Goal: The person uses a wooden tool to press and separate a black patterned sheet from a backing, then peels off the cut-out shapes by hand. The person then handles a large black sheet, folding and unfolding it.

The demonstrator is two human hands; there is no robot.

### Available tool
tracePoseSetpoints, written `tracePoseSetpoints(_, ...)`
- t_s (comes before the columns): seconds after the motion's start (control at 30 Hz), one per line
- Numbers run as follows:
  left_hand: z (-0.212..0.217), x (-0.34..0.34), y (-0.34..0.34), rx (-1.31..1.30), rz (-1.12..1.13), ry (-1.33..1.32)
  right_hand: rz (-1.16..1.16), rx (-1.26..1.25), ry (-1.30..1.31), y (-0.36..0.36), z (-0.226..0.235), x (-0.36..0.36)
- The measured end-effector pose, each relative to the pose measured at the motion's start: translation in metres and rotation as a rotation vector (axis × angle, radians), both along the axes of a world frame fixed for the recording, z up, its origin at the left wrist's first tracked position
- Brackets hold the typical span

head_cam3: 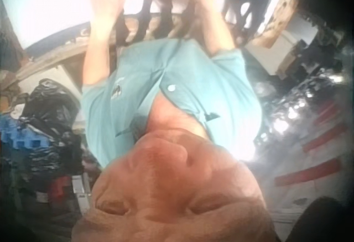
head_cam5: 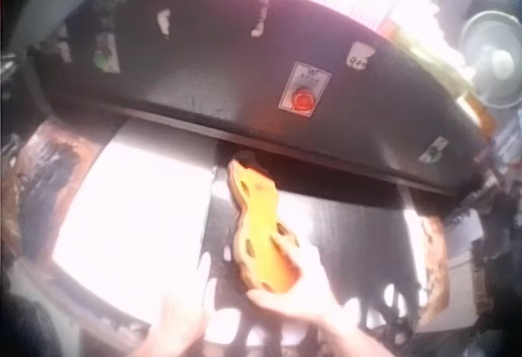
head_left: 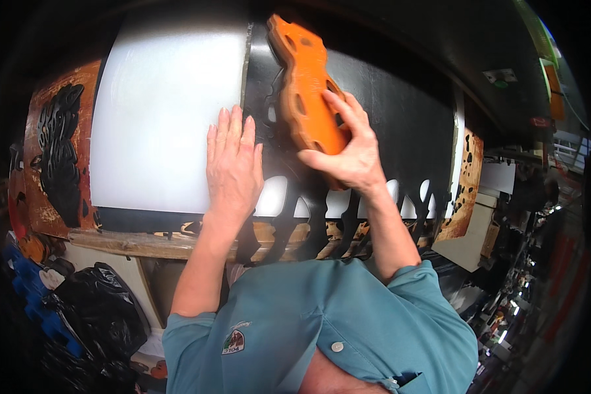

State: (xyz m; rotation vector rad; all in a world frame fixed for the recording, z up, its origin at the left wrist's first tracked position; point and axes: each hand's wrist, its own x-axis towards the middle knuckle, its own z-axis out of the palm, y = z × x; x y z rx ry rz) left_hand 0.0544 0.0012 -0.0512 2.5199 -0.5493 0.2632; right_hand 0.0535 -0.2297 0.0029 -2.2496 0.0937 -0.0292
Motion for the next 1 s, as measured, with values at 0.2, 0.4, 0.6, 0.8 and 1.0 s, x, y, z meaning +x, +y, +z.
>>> tracePoseSetpoints(0.2,0.029,-0.004,-0.034,-0.325,-0.123,0.019,-0.029,0.758,0.144,-0.039,0.01,-0.008)
tracePoseSetpoints(0.4,0.009,-0.012,-0.046,-0.048,-0.201,0.132,-0.103,0.864,0.064,-0.065,0.015,-0.042)
tracePoseSetpoints(0.6,-0.003,-0.016,-0.038,0.022,-0.221,0.005,-0.103,-0.046,-0.099,-0.093,-0.005,-0.051)
tracePoseSetpoints(0.8,-0.002,-0.012,-0.04,0.042,-0.231,-0.034,-0.063,-0.447,-0.289,-0.076,-0.039,-0.044)
tracePoseSetpoints(1.0,-0.008,-0.013,-0.036,-0.035,-0.221,-0.053,-0.093,0.12,-0.125,-0.116,-0.041,-0.059)
